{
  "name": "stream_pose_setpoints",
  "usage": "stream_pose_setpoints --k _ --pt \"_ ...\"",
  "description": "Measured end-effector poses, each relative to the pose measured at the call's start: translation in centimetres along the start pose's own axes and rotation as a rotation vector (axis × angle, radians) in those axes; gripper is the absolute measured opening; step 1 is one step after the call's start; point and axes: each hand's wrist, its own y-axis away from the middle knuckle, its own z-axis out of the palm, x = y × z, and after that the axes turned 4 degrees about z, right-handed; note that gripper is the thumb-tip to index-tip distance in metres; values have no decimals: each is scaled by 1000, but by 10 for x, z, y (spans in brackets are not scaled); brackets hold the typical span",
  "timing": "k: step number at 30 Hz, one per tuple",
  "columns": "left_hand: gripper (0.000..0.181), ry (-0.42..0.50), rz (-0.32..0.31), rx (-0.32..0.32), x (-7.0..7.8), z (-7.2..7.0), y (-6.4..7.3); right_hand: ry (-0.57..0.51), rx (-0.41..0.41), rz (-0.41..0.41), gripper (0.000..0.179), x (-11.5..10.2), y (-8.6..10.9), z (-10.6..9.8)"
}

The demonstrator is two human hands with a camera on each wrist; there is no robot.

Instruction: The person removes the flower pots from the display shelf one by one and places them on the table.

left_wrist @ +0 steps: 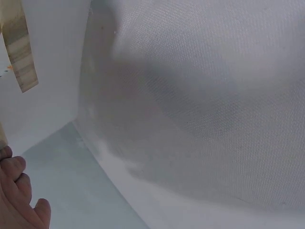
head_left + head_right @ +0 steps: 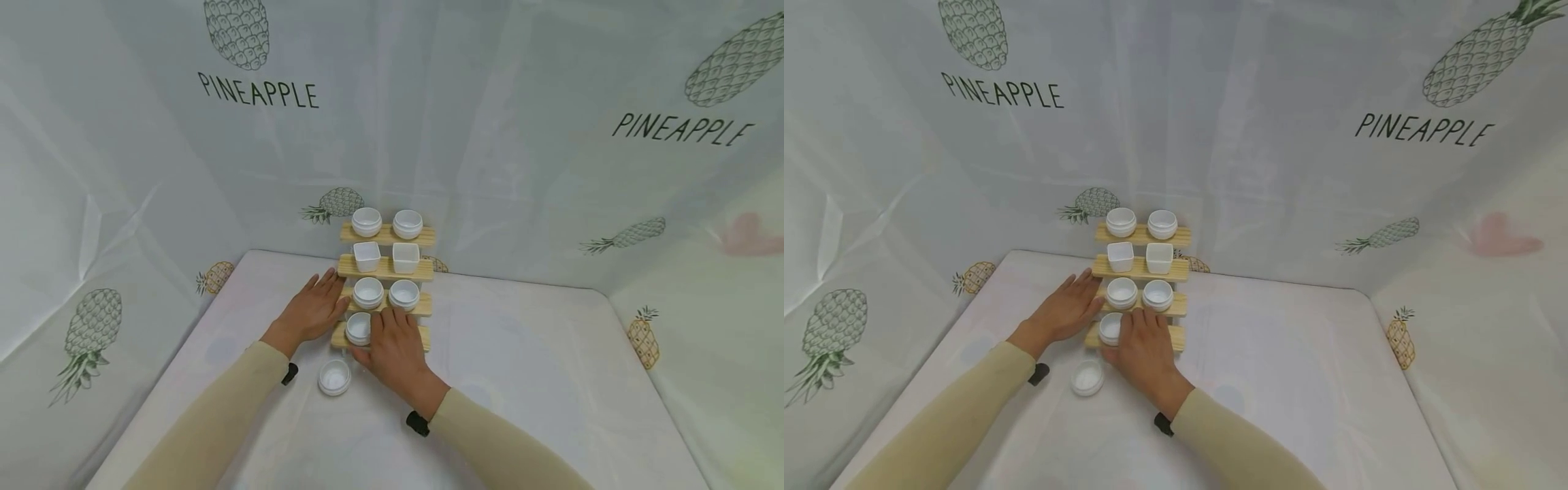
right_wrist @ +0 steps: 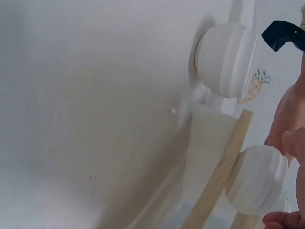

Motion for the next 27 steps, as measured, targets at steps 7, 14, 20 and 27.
stream_pose_setpoints --k 7,14,20,27 --pt "70 -9 10 13 1 -1 0 42 -68 61 62 -4 -4 5" --pt "71 0 6 18 1 -2 0 42 -120 94 64 -5 -6 7" --pt "71 10 5 12 1 -2 0 2 -88 56 64 -1 0 8" --pt "70 32 1 7 2 -1 1 -65 -104 -11 63 6 15 3"
